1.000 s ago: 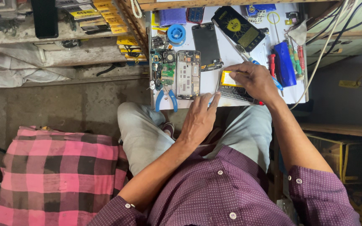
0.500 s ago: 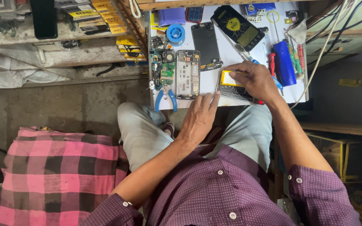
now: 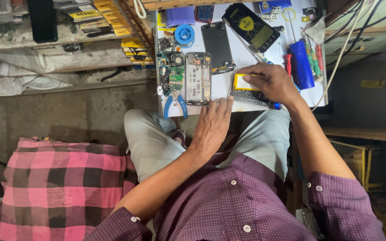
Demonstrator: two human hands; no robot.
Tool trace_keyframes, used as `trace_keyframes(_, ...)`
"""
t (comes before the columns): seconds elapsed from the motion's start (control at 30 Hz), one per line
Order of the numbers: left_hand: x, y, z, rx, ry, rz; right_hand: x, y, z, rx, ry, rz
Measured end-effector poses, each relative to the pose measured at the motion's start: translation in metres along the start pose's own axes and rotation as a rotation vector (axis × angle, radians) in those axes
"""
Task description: The person sits at a repair bench working on a disassembled smartphone. They handle the phone's internal frame, use a screwdriver to work on components inside the open phone body, and reposition the device on their lap while continuing to work on it with the screwdriver.
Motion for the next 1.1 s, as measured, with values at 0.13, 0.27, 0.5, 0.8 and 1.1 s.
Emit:
trace_keyframes(0.13,0.0,-0.005,0.0,-0.011,0.004,-0.034,0.001,-0.002,-0.004,0.014,0.018,-0.018)
trace_keyframes(0.27,-0.002,-0.006,-0.002,-0.034,0.016,-0.03,-0.001,-0.001,-0.009,-0.05,0.027,-0.006)
trace_keyframes(0.5,-0.004,-0.009,-0.003,-0.114,0.04,-0.047,-0.003,0.002,-0.023,-0.138,0.113,-0.012)
trace_keyframes(0.8,-0.007,-0.011,-0.008,-0.159,0.05,0.0,-0.015,0.015,-0.035,-0.209,0.309,0.095)
trace_keyframes(1.1,-0.005,-0.012,-0.014,-0.196,0.064,-0.01,-0.126,0.052,0.023,-0.206,0.209,0.714)
Point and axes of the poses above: each hand's wrist, its own x-axis towards the middle knuckle, its own y-axis out of the back of the hand, z = x × y, the point moved 9 cm from there along x, towards the middle knuckle, and after that the axes turned 11 degrees about x, right-handed, at the moved point
